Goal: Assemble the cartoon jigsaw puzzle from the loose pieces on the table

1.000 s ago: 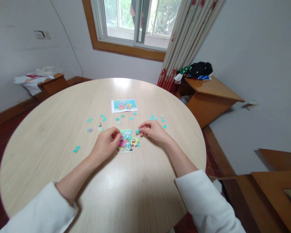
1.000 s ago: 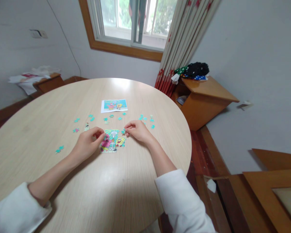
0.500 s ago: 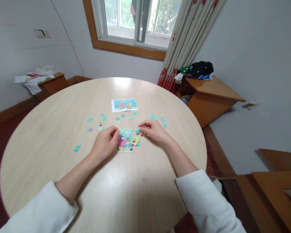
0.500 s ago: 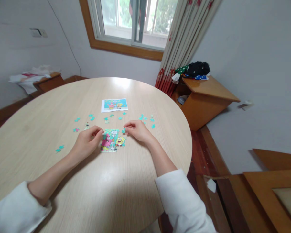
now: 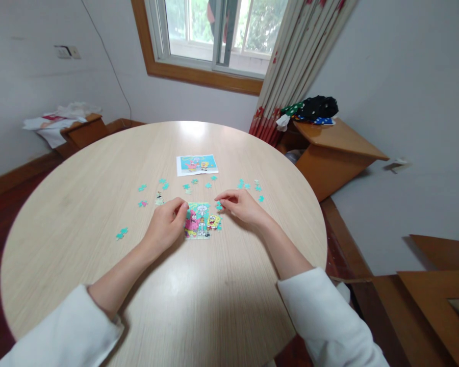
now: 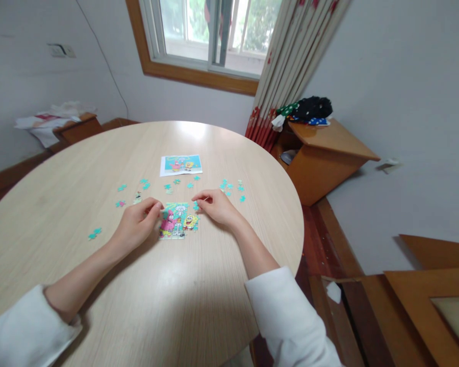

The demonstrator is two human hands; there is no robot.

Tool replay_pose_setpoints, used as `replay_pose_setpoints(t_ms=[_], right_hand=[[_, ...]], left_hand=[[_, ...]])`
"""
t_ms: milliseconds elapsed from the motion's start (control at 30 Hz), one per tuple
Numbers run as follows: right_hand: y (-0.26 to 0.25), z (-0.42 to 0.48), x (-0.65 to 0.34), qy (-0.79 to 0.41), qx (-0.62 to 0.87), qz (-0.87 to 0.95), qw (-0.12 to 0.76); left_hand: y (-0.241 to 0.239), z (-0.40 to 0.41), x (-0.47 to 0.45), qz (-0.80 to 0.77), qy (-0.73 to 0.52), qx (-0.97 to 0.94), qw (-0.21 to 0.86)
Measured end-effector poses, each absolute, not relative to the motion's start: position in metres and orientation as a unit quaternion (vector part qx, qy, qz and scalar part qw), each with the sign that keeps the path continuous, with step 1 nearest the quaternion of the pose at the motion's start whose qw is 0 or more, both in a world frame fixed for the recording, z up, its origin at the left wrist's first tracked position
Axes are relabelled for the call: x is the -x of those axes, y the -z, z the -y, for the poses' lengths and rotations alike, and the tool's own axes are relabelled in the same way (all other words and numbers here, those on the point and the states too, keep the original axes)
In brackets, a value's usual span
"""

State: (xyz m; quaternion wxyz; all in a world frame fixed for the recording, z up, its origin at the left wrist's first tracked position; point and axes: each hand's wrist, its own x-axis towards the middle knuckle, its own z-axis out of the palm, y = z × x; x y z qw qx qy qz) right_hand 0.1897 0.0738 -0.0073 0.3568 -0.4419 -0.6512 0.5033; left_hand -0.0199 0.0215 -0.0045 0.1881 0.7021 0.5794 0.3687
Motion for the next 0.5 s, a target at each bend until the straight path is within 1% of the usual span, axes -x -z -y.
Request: replay_pose_setpoints(t_ms=[200, 333, 500], right_hand=[[0.000, -0.067, -0.183, -0.562, 0.398, 0.621, 0.374], [0.000, -0.063, -0.179, -0.594, 0.372, 0.621, 0.351], [0.002, -0.059, -0.174, -0.616, 0.345, 0.625, 0.333]], left_hand=[[0.005, -0.020, 0.017, -0.547, -0.393, -0.706, 0.218], [0.006, -0.019, 0.013, -0.495, -0.400, -0.732, 0.242], [0.006, -0.017, 0.012, -0.456, -0.378, -0.758, 0.272]])
